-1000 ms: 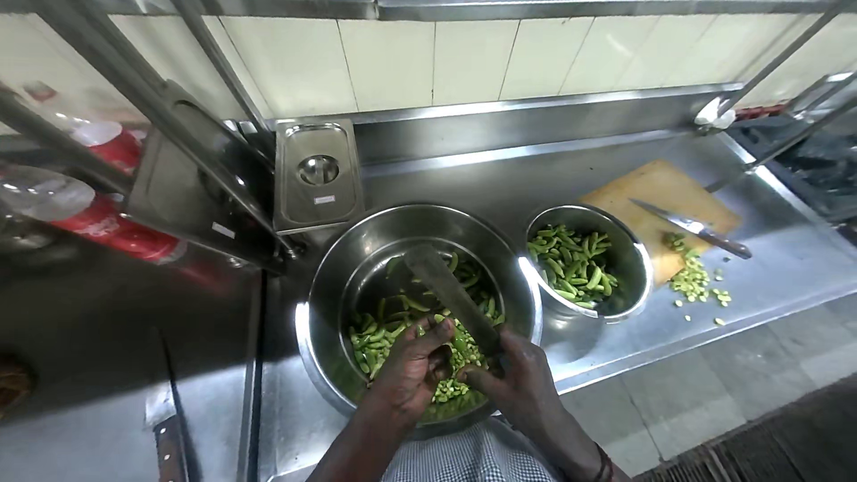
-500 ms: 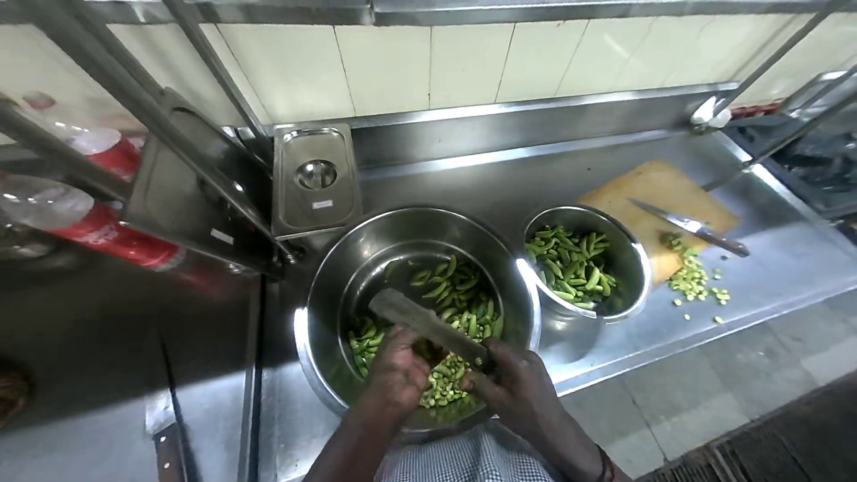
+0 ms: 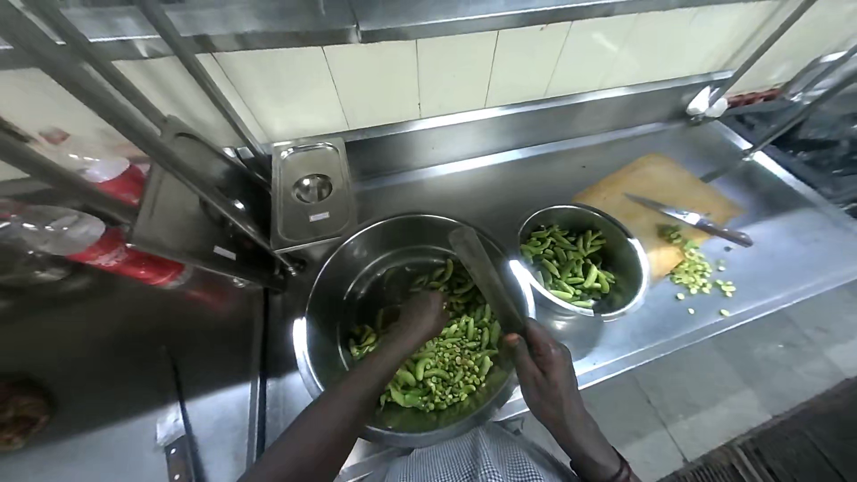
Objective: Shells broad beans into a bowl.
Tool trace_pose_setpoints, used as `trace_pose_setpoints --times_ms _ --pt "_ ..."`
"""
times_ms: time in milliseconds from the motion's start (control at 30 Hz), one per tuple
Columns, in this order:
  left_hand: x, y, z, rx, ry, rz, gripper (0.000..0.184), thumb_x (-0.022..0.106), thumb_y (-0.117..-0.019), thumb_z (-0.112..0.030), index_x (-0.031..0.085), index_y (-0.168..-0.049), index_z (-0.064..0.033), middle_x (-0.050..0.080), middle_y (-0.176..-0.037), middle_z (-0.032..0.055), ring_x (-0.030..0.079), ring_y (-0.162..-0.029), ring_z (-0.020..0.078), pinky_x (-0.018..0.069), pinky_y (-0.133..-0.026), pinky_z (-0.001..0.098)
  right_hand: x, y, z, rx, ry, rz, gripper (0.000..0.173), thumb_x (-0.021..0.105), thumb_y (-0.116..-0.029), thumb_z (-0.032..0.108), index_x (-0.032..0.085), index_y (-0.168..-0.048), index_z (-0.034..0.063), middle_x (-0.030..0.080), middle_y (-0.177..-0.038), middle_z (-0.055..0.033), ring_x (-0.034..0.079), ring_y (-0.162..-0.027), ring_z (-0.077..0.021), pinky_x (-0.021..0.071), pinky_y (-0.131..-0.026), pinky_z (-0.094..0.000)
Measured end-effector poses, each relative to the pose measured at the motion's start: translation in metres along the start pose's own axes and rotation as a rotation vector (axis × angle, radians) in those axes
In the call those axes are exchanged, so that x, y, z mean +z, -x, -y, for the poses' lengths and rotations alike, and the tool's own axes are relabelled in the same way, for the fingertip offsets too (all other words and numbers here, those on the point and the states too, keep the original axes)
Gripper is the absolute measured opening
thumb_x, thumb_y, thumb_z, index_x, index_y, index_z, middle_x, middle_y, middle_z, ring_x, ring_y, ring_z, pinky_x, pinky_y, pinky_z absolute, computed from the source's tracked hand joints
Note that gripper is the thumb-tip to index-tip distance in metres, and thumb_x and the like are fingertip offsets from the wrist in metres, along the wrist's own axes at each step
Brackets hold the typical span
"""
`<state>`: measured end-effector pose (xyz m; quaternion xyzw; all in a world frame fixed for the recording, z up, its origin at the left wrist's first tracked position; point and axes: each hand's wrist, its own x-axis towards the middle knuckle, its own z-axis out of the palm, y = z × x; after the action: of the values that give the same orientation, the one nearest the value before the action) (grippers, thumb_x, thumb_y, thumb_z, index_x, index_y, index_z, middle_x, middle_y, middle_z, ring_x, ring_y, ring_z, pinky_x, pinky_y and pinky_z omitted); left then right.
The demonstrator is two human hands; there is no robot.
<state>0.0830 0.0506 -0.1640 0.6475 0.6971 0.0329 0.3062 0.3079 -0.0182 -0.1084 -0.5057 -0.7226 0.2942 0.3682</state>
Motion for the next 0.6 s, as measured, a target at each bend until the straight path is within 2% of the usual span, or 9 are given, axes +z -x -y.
trace_pose_setpoints --times_ms 67,167,233,300,400,467,500,567,600 --pt "0.016 -0.017 -0.002 -0.046 -0.079 0.103 0.034 0.064 -0.0981 -0.027 0.068 -0.122 -0.0031 0.068 -0.119 0.0223 0.066 -0.112 0.0411 0.0522 -0.094 0.0629 -0.001 0.001 -0.001 -0.001 -0.018 -0.005 0.046 0.047 -0.1024 0.057 0.067 -0.100 0.0158 0.058 -0.072 0.0067 0.056 -0.060 -0.0050 0.0504 -0.054 -0.0261" --pt "0.022 -0.023 -0.004 -0.136 -0.085 0.177 0.036 0.062 -0.0984 -0.025 0.063 -0.126 -0.0021 0.067 -0.122 0.0230 0.066 -0.112 0.0416 0.0522 -0.093 0.0634 -0.004 0.002 -0.005 0.006 -0.028 -0.015 0.045 0.050 -0.1015 0.057 0.067 -0.099 0.0159 0.059 -0.072 0.0066 0.056 -0.059 -0.0060 0.0508 -0.054 -0.0275" --pt "0.017 -0.021 0.000 -0.144 -0.050 0.165 0.039 0.064 -0.0980 -0.027 0.063 -0.128 -0.0022 0.066 -0.123 0.0236 0.065 -0.113 0.0425 0.0510 -0.094 0.0647 -0.006 0.003 -0.008 0.012 -0.032 -0.022 0.043 0.050 -0.1014 0.057 0.066 -0.096 0.0167 0.058 -0.071 0.0067 0.055 -0.059 -0.0060 0.0499 -0.053 -0.0271" --pt "0.015 -0.020 0.008 -0.113 0.017 0.107 0.037 0.068 -0.0961 -0.028 0.067 -0.125 -0.0044 0.067 -0.121 0.0228 0.065 -0.114 0.0414 0.0507 -0.096 0.0638 -0.008 0.004 -0.009 0.029 -0.042 -0.016 0.042 0.051 -0.1015 0.056 0.066 -0.096 0.0166 0.057 -0.071 0.0065 0.055 -0.058 -0.0062 0.0492 -0.053 -0.0270" --pt "-0.004 0.004 0.008 -0.039 0.189 -0.014 0.028 0.070 -0.0953 -0.021 0.069 -0.120 -0.0070 0.068 -0.117 0.0202 0.066 -0.109 0.0381 0.0520 -0.095 0.0613 -0.006 0.003 -0.008 0.059 -0.070 0.003 0.042 0.051 -0.1014 0.055 0.066 -0.098 0.0162 0.058 -0.071 0.0057 0.055 -0.058 -0.0069 0.0495 -0.052 -0.0279" --pt "-0.022 0.037 -0.001 0.017 0.373 -0.074 0.023 0.066 -0.0989 -0.016 0.069 -0.121 -0.0085 0.068 -0.118 0.0167 0.068 -0.102 0.0344 0.0545 -0.088 0.0587 -0.005 0.002 -0.007 0.074 -0.103 0.012 0.041 0.052 -0.1014 0.054 0.067 -0.099 0.0159 0.059 -0.072 0.0052 0.056 -0.059 -0.0072 0.0502 -0.053 -0.0283" --pt "-0.026 0.052 -0.003 0.034 0.473 -0.090 0.023 0.065 -0.1003 -0.017 0.069 -0.122 -0.0110 0.069 -0.120 0.0118 0.069 -0.096 0.0292 0.0574 -0.083 0.0533 -0.004 0.002 -0.007 0.078 -0.117 0.018 0.040 0.052 -0.1015 0.054 0.067 -0.099 0.0160 0.059 -0.072 0.0049 0.056 -0.059 -0.0077 0.0502 -0.053 -0.0286" --pt "-0.029 0.078 -0.005 0.061 0.693 -0.126 0.020 0.066 -0.0999 -0.014 0.072 -0.119 -0.0153 0.071 -0.116 0.0042 0.069 -0.077 0.0209 0.0595 -0.065 0.0397 -0.003 0.000 -0.006 0.089 -0.143 0.047 0.039 0.054 -0.1010 0.053 0.067 -0.101 0.0156 0.061 -0.074 0.0041 0.059 -0.062 -0.0088 0.0526 -0.056 -0.0299" --pt "-0.028 0.088 -0.006 0.080 0.802 -0.138 0.020 0.067 -0.0987 -0.012 0.073 -0.118 -0.0156 0.072 -0.114 0.0027 0.068 -0.073 0.0197 0.0592 -0.062 0.0360 -0.002 -0.001 -0.004 0.100 -0.159 0.071 0.037 0.057 -0.0998 0.052 0.068 -0.102 0.0156 0.062 -0.075 0.0039 0.060 -0.064 -0.0092 0.0535 -0.057 -0.0306"
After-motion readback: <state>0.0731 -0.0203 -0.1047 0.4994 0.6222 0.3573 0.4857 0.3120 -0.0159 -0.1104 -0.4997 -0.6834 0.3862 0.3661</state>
